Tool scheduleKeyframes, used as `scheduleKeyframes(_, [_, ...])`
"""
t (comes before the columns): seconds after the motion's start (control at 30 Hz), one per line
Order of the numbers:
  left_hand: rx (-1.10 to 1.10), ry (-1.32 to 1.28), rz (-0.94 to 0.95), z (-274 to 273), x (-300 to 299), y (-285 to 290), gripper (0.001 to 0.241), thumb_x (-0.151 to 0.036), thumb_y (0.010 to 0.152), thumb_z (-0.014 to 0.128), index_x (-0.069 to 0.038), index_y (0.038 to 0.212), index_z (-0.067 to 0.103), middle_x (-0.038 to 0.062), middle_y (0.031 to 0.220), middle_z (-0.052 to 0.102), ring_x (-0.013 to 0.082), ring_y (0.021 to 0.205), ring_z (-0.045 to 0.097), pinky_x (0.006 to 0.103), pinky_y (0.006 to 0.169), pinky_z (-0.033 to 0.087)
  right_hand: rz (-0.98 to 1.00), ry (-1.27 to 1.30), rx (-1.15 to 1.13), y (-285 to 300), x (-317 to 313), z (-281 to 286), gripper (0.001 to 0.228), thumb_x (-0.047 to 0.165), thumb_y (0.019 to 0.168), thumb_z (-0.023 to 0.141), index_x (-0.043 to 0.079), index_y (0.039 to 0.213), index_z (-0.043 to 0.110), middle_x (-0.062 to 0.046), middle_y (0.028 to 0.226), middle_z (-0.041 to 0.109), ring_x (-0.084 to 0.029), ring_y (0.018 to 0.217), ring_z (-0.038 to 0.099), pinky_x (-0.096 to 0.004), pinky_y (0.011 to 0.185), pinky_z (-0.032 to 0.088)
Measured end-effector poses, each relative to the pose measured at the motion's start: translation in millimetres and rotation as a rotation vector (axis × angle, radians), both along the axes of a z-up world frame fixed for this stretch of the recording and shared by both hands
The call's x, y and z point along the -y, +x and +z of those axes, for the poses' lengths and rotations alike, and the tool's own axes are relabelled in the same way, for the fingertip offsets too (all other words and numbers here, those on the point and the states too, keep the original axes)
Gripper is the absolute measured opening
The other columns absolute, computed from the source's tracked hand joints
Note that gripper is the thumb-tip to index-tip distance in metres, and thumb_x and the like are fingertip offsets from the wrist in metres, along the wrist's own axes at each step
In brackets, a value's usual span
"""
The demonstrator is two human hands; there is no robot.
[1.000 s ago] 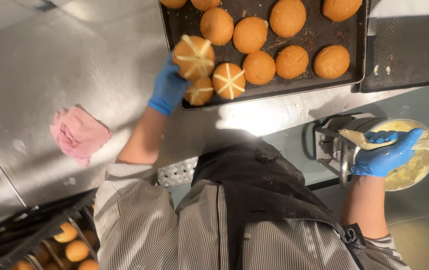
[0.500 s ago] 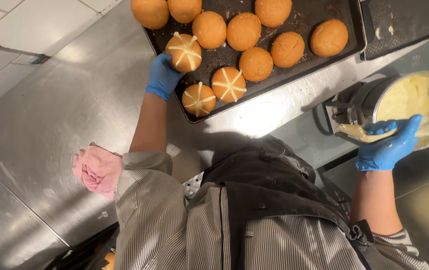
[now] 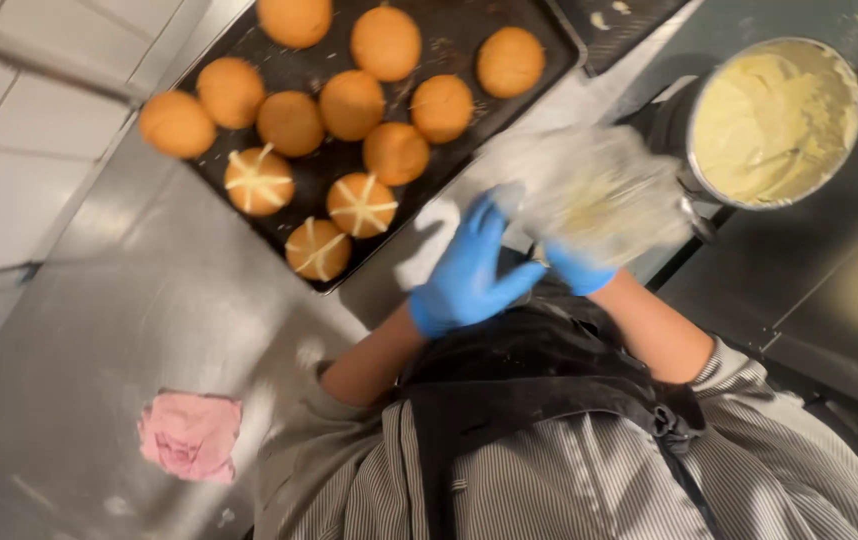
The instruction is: Piping a cross pattern onto buns and refilling the piping bag with cream from a mixing bowl.
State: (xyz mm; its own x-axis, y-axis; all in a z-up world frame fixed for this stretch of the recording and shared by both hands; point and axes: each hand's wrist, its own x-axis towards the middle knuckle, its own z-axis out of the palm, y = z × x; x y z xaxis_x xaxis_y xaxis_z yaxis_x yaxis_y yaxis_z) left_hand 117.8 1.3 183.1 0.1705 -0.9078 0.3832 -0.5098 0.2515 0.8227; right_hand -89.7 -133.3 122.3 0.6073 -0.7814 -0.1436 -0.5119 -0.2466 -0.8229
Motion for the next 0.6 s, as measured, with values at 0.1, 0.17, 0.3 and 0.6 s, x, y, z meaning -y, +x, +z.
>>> scheduleKeyframes(0.1, [-0.211, 0.063, -0.126, -39.8, 29.5, -56.3, 0.071, -0.023, 0.095, 0.073, 0.001, 0.152, 0.037, 0.019, 0.152, 0.046, 0.0317, 0.143, 0.044, 0.0450, 0.122, 0.039, 0.104, 0.050, 0.058, -29.1, 17.9, 21.7, 0.033, 0.013, 0.100, 0.056, 0.004, 0.130, 0.064, -0.007, 0.105, 0.074, -0.018, 0.091, 0.072, -0.032, 0.083, 0.056])
scheduleKeyframes(0.17, [-0.411, 0.104, -0.205, -68.3, 50.8, -84.4, 0.068, -0.020, 0.097, 0.072, 0.000, 0.153, 0.040, 0.017, 0.153, 0.048, 0.0290, 0.142, 0.047, 0.0437, 0.121, 0.041, 0.128, 0.138, 0.151, -49.8, 38.2, 40.3, 0.038, 0.014, 0.096, 0.061, 0.002, 0.132, 0.062, -0.009, 0.112, 0.072, -0.019, 0.097, 0.069, -0.033, 0.089, 0.054])
scheduleKeyframes(0.3, [-0.961, 0.175, -0.342, -74.2, 95.8, -137.0, 0.055, -0.019, 0.104, 0.068, -0.001, 0.152, 0.049, 0.013, 0.147, 0.058, 0.0242, 0.134, 0.057, 0.0410, 0.119, 0.048, 0.097, 0.517, 0.460, -126.6, 78.2, 49.7, 0.049, 0.019, 0.092, 0.069, -0.005, 0.134, 0.060, -0.014, 0.124, 0.068, -0.021, 0.110, 0.064, -0.036, 0.100, 0.050])
scheduleKeyframes(0.6, [-0.748, 0.369, -0.464, -45.3, 187.9, -232.5, 0.048, -0.011, 0.094, 0.074, -0.003, 0.138, 0.058, 0.009, 0.133, 0.067, 0.0201, 0.121, 0.066, 0.0361, 0.104, 0.059, -0.365, 0.943, 0.755, -255.6, 143.8, 48.8, 0.019, 0.009, 0.106, 0.058, -0.004, 0.118, 0.066, -0.008, 0.104, 0.070, -0.013, 0.086, 0.063, -0.025, 0.072, 0.050])
